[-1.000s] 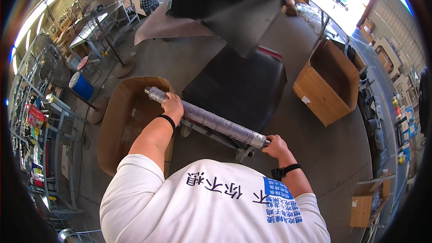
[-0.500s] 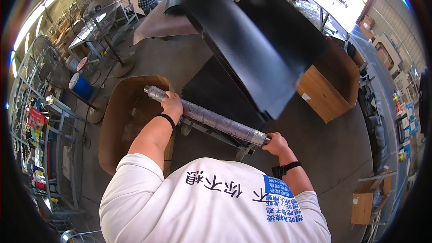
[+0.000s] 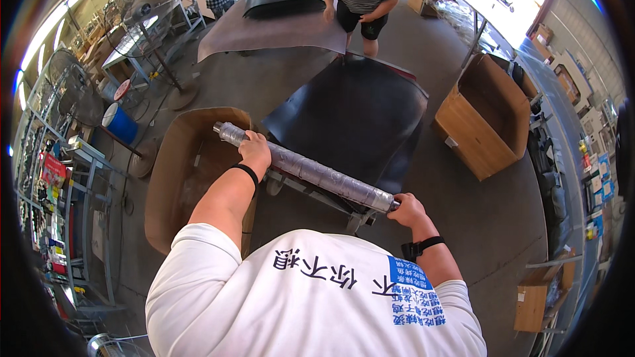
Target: Pushing a cart carrying material across a factory floor.
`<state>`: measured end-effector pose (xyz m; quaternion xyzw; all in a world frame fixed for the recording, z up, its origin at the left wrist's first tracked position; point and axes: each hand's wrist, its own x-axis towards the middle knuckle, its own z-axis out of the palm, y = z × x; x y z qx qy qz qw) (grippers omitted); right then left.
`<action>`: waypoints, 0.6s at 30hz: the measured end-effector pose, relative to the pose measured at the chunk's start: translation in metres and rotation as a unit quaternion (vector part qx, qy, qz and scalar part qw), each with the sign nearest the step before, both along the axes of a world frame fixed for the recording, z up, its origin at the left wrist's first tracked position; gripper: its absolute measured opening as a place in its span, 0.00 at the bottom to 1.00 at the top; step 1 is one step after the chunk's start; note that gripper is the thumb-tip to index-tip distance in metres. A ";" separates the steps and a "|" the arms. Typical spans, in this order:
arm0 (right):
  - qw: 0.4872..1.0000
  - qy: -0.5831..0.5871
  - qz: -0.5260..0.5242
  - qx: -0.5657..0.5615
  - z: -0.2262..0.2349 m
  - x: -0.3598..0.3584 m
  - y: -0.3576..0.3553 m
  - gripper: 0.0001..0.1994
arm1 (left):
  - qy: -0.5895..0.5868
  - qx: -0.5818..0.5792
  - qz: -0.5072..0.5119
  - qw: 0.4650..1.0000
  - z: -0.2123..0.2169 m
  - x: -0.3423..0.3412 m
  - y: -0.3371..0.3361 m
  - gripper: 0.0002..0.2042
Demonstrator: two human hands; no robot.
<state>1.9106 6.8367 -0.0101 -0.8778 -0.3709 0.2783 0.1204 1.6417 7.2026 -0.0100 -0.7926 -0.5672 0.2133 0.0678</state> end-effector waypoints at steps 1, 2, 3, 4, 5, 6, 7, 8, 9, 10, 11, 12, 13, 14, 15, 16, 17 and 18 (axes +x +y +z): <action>1.000 -0.003 0.004 0.003 -0.001 0.000 0.000 0.30 | -0.005 0.003 0.003 1.000 -0.002 -0.001 0.001 0.40; 1.000 -0.005 0.008 0.006 -0.002 0.000 -0.001 0.30 | -0.009 0.005 0.006 1.000 -0.003 -0.001 0.001 0.40; 1.000 -0.005 0.009 0.005 -0.003 0.001 0.000 0.30 | -0.009 0.005 0.007 1.000 -0.003 -0.001 0.002 0.40; 1.000 -0.009 0.013 -0.001 -0.002 0.000 0.000 0.30 | -0.007 0.003 0.006 1.000 -0.002 -0.002 0.002 0.40; 1.000 -0.014 0.018 -0.008 -0.002 0.000 0.001 0.29 | -0.004 0.002 0.005 1.000 0.000 -0.003 0.002 0.40; 1.000 -0.013 0.019 -0.008 0.000 -0.001 0.000 0.29 | -0.004 0.002 0.006 1.000 0.000 -0.002 0.000 0.40; 1.000 -0.015 0.019 -0.007 0.002 -0.001 0.001 0.29 | -0.017 0.001 0.014 1.000 0.001 -0.002 -0.001 0.41; 1.000 -0.016 0.021 -0.006 0.003 -0.001 0.001 0.29 | -0.030 0.001 0.022 0.999 0.002 -0.002 -0.002 0.42; 1.000 -0.017 0.024 -0.004 0.002 -0.001 0.001 0.29 | -0.031 0.003 0.026 0.999 0.001 -0.003 -0.002 0.42; 1.000 -0.013 0.022 -0.003 0.001 -0.001 0.001 0.30 | -0.031 0.010 0.015 0.999 -0.002 -0.004 -0.002 0.41; 1.000 -0.009 0.020 -0.002 0.001 -0.001 0.001 0.31 | -0.031 0.018 0.005 0.999 -0.005 -0.006 -0.001 0.40; 1.000 -0.011 0.026 0.002 0.001 0.000 0.002 0.31 | -0.033 0.021 0.012 0.999 -0.007 -0.007 0.000 0.40; 1.000 -0.008 0.020 0.000 0.002 -0.001 0.000 0.31 | -0.018 0.032 -0.005 0.999 -0.007 -0.006 -0.002 0.36; 1.000 -0.005 0.013 -0.001 0.002 -0.001 0.000 0.31 | -0.004 0.042 -0.022 0.999 -0.007 -0.005 -0.002 0.32; 1.000 -0.002 0.013 -0.003 0.000 0.000 0.000 0.32 | -0.005 0.037 -0.017 0.999 -0.007 -0.004 -0.001 0.33; 1.000 -0.004 0.017 -0.001 0.000 0.000 0.000 0.32 | -0.006 0.039 -0.013 0.999 -0.006 -0.003 -0.002 0.33; 1.000 -0.002 0.015 -0.004 0.001 0.000 0.000 0.32 | -0.002 0.033 -0.012 0.999 -0.005 -0.003 -0.002 0.34; 1.000 -0.001 0.013 -0.007 0.002 -0.001 0.001 0.32 | 0.002 0.027 -0.012 1.000 -0.005 -0.004 -0.002 0.35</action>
